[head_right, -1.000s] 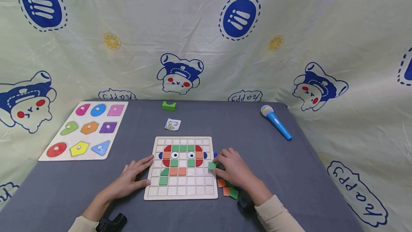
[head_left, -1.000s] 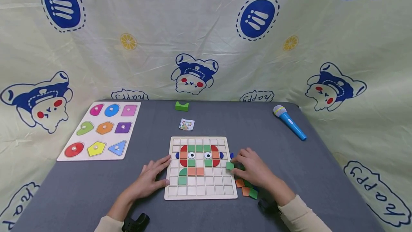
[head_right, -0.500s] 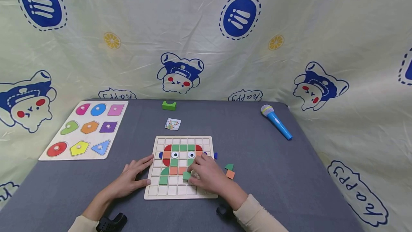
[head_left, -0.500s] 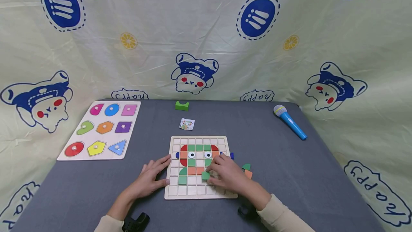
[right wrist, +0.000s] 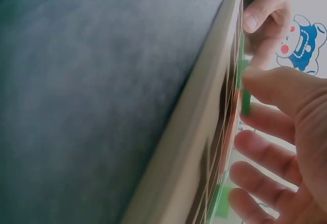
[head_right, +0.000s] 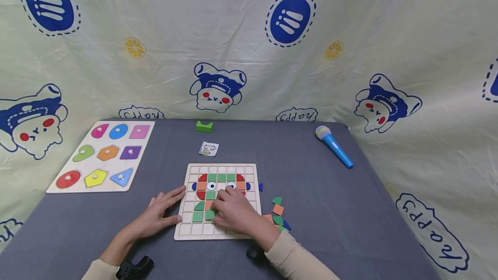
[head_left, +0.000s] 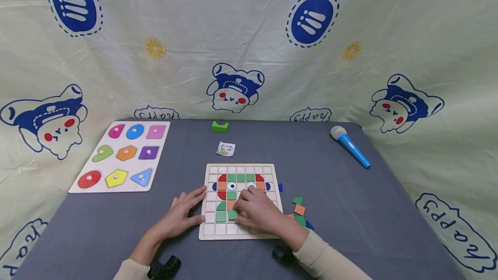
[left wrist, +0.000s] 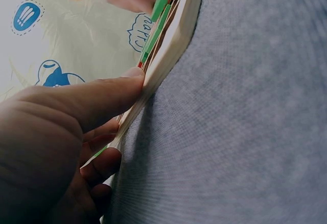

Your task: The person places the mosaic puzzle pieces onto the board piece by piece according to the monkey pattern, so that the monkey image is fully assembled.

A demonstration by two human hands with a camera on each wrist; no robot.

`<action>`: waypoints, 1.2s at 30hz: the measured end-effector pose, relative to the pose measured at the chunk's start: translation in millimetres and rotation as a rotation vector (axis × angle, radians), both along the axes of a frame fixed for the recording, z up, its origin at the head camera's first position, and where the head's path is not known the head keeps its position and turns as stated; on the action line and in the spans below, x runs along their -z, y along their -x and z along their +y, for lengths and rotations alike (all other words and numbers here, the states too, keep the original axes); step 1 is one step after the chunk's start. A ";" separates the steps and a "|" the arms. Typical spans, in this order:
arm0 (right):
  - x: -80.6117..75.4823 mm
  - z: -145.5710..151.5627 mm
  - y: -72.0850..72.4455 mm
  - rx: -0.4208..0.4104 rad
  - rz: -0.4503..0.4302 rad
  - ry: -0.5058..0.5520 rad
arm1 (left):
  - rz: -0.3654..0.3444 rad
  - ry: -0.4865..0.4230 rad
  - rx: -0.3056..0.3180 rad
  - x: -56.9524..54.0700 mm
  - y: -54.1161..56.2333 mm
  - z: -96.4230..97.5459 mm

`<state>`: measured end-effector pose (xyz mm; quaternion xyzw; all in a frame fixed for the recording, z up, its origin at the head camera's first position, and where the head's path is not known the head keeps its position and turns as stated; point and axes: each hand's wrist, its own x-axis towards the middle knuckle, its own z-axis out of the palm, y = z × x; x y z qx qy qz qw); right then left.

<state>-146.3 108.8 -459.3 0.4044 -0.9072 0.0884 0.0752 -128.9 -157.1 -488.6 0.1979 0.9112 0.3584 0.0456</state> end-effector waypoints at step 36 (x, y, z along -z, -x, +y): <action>-2.0 12.8 3.9 0.040 0.036 0.016 | -0.025 0.004 -0.004 -0.6 0.5 0.4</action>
